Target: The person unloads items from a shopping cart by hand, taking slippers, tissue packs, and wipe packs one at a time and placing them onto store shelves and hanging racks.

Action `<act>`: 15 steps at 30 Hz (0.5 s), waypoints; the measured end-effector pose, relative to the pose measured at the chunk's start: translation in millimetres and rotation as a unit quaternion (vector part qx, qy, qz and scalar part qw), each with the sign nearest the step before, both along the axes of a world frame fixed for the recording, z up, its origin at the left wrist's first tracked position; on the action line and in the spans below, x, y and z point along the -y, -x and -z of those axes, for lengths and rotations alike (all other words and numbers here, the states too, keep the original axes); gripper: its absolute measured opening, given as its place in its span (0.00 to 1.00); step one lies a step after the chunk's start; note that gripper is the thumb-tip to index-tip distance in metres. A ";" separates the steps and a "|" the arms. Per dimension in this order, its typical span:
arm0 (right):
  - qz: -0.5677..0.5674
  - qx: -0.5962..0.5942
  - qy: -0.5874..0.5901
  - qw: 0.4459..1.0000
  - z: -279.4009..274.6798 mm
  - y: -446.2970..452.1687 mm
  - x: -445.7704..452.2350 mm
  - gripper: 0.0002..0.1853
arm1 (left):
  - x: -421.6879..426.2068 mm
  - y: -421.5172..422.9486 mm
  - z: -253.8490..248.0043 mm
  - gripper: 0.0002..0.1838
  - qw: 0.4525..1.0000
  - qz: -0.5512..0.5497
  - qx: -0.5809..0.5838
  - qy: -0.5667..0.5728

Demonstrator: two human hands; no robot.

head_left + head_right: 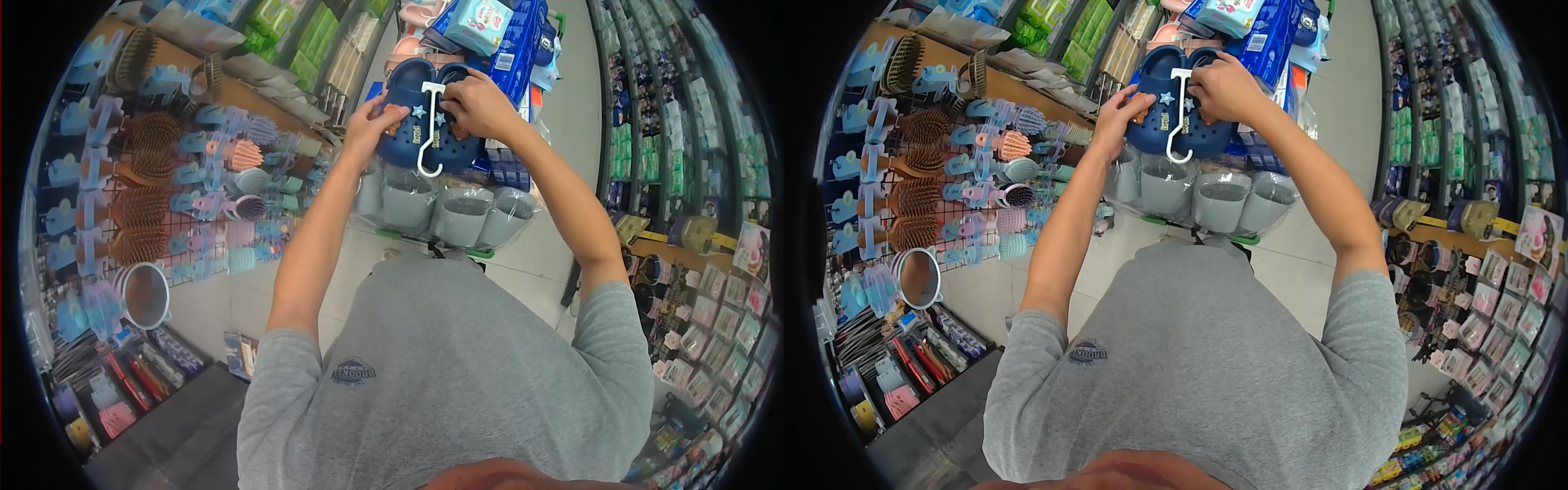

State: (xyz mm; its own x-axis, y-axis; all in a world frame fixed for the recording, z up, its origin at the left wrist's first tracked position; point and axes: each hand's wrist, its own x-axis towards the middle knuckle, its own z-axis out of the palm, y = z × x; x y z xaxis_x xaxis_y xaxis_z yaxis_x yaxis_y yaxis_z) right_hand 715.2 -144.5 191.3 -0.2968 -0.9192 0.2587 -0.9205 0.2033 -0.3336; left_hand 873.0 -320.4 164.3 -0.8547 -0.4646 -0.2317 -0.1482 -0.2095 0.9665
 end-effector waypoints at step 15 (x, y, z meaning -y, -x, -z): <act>0.027 0.090 0.193 0.977 2.4 -47.9 -12.3 0.06 | -8.7 -50.4 -9.5 0.47 0.989 0.039 -0.108 -0.093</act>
State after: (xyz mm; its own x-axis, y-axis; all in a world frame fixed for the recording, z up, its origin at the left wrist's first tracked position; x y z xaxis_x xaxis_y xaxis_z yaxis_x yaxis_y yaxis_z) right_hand 763.1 -132.3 188.9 -0.4149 -0.7448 0.5227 -0.8314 0.0768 -0.5504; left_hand 923.4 -311.7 173.8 -0.9252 -0.3615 -0.1156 0.0344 -0.3833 0.9230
